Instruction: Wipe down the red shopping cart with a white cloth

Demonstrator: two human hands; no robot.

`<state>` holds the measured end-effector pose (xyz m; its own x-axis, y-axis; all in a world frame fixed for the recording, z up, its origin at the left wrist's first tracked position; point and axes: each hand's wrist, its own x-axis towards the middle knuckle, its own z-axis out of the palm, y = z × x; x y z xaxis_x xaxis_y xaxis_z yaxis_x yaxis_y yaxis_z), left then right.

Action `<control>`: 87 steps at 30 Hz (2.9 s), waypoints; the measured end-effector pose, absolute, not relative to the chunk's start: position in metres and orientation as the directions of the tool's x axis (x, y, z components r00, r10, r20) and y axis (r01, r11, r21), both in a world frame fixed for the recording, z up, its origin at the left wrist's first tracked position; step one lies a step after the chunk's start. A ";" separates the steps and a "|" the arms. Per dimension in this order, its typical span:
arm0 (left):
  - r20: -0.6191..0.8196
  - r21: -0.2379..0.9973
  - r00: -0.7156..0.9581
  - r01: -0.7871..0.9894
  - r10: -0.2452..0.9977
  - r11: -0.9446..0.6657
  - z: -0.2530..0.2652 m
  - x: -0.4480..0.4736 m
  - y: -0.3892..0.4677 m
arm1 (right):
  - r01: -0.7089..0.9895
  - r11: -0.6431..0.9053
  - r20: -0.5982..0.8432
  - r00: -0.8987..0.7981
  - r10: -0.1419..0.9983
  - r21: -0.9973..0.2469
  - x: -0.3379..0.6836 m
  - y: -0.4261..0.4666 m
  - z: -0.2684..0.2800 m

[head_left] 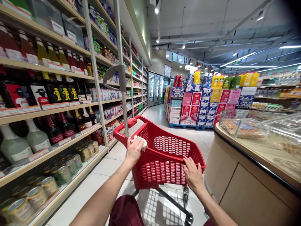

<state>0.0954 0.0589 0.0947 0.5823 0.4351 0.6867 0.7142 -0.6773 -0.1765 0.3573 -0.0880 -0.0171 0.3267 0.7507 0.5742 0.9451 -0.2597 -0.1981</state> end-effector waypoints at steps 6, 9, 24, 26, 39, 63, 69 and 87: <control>0.626 -0.270 0.707 0.591 0.328 -0.760 0.074 0.127 0.047 | 0.961 -0.216 0.557 0.277 0.783 -0.174 0.360 -0.090 -0.015; 0.647 -0.256 0.666 0.647 0.371 -0.718 0.088 0.105 0.058 | 0.958 -0.215 0.561 0.286 0.777 -0.189 0.362 -0.091 -0.015; 0.607 -0.104 0.683 0.574 0.406 -0.812 0.093 0.130 0.049 | 0.944 -0.215 0.570 0.323 0.755 -0.250 0.348 -0.087 0.007; 0.598 -0.081 0.692 0.554 0.404 -0.829 0.095 0.133 0.047 | 0.959 -0.145 0.618 0.270 0.738 -0.245 0.333 -0.078 0.021; 0.631 -0.226 0.633 0.703 0.449 -0.674 0.111 0.093 0.062 | 0.926 0.163 0.552 0.055 0.832 -0.339 0.251 -0.002 0.056; 0.677 -0.193 0.642 0.628 0.361 -0.754 0.107 0.121 0.086 | 0.961 0.016 0.586 0.155 0.796 -0.275 0.331 -0.025 0.038; 0.709 -0.100 0.596 0.613 0.376 -0.784 0.096 0.124 0.091 | 0.906 -0.263 0.566 0.413 0.713 -0.331 0.418 -0.068 0.005; 0.704 -0.078 0.567 0.660 0.428 -0.747 0.096 0.133 0.092 | 0.844 0.132 0.624 0.269 0.734 -0.520 0.365 -0.030 0.027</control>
<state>0.1327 0.0923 0.0957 0.5670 0.4276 0.7040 0.6603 -0.7469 -0.0781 0.3647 -0.0305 0.0266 0.2695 0.7336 0.6239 0.8438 0.1324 -0.5201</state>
